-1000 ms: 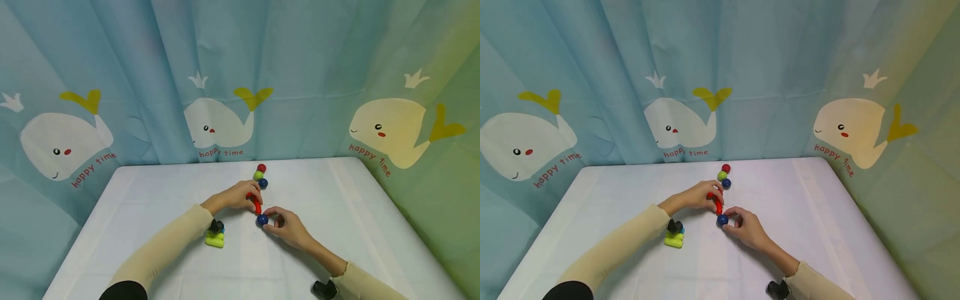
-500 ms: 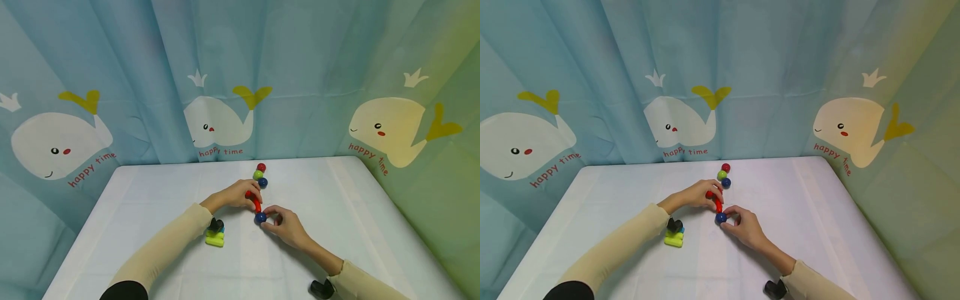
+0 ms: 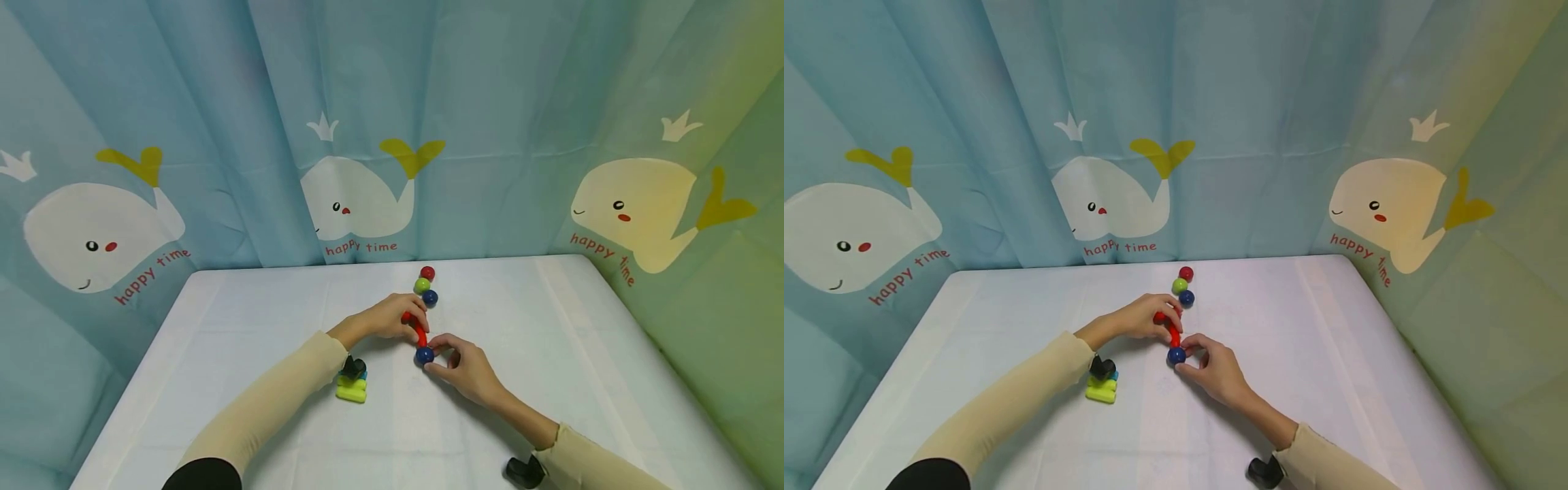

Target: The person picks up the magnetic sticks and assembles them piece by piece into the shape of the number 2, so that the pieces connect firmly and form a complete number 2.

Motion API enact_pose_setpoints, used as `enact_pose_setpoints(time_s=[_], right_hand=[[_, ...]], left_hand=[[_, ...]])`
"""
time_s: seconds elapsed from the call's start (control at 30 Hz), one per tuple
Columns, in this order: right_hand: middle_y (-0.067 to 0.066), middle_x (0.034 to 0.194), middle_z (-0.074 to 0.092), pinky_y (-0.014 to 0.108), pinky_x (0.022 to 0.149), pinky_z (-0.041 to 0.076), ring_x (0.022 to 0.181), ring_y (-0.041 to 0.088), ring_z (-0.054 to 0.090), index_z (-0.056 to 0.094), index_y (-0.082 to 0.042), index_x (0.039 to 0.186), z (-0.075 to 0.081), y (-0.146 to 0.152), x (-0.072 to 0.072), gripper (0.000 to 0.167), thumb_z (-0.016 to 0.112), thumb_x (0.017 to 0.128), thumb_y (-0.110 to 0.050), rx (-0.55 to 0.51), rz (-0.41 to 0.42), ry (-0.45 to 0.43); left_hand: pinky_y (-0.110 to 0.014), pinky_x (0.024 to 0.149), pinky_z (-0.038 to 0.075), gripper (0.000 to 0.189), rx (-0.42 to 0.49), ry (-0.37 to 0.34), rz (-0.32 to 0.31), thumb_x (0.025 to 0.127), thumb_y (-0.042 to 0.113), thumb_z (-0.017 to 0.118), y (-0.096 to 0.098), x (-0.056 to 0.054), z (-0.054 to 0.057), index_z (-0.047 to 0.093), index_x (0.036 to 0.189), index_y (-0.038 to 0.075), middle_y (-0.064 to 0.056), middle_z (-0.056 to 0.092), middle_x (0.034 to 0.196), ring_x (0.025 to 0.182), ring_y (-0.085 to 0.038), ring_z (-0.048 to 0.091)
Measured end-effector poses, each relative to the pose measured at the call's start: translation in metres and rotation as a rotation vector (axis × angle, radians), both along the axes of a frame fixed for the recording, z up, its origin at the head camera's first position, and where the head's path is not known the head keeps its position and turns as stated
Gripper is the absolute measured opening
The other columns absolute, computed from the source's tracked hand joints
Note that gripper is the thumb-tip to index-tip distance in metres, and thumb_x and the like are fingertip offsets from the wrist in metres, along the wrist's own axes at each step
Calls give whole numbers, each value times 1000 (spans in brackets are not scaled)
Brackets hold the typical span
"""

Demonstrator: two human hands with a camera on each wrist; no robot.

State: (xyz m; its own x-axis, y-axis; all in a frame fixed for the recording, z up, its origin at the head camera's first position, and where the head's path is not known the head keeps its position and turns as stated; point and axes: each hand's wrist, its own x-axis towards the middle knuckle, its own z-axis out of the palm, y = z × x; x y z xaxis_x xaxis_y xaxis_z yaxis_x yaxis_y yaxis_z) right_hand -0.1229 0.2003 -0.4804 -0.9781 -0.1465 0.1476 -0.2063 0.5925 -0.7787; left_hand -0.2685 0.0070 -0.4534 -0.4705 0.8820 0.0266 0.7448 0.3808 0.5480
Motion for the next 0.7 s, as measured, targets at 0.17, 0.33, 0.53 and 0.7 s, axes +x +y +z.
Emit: enact_pose_setpoints(time_s=[0.17, 0.33, 0.53, 0.7], right_hand=[[2, 99, 71, 23, 58, 44, 66, 11, 50, 67, -11, 124, 0, 2, 0, 40, 83, 87, -9, -2, 41, 26], [1, 99, 70, 24, 60, 45, 69, 12, 52, 70, -16, 123, 2, 4, -2, 37, 82, 89, -10, -3, 71, 20], [-1, 98, 70, 24, 62, 46, 70, 12, 53, 72, -17, 120, 4, 4, -3, 34, 82, 88, -11, 13, 71, -2], [0, 100, 69, 24, 63, 46, 73, 14, 53, 72, -16, 120, 6, 4, -4, 32, 81, 89, -12, 27, 87, -16]], left_hand=[[-39, 116, 37, 26, -23, -3, 13, 90, 16, 81, -1, 2, 1, 78, 116, 14, -10, 61, 140, 133, -22, 52], [-42, 116, 37, 41, -8, -5, 68, 90, 17, 81, -7, 0, 6, 72, 130, 15, -2, 64, 138, 133, -20, 53], [-39, 106, 46, 37, 12, -33, 214, 92, 15, 80, -23, 0, 13, 72, 128, 17, -3, 67, 132, 122, -23, 60], [-38, 104, 48, 34, 21, -24, 259, 93, 16, 78, -37, 0, 12, 73, 127, 16, -2, 68, 131, 119, -22, 61]])
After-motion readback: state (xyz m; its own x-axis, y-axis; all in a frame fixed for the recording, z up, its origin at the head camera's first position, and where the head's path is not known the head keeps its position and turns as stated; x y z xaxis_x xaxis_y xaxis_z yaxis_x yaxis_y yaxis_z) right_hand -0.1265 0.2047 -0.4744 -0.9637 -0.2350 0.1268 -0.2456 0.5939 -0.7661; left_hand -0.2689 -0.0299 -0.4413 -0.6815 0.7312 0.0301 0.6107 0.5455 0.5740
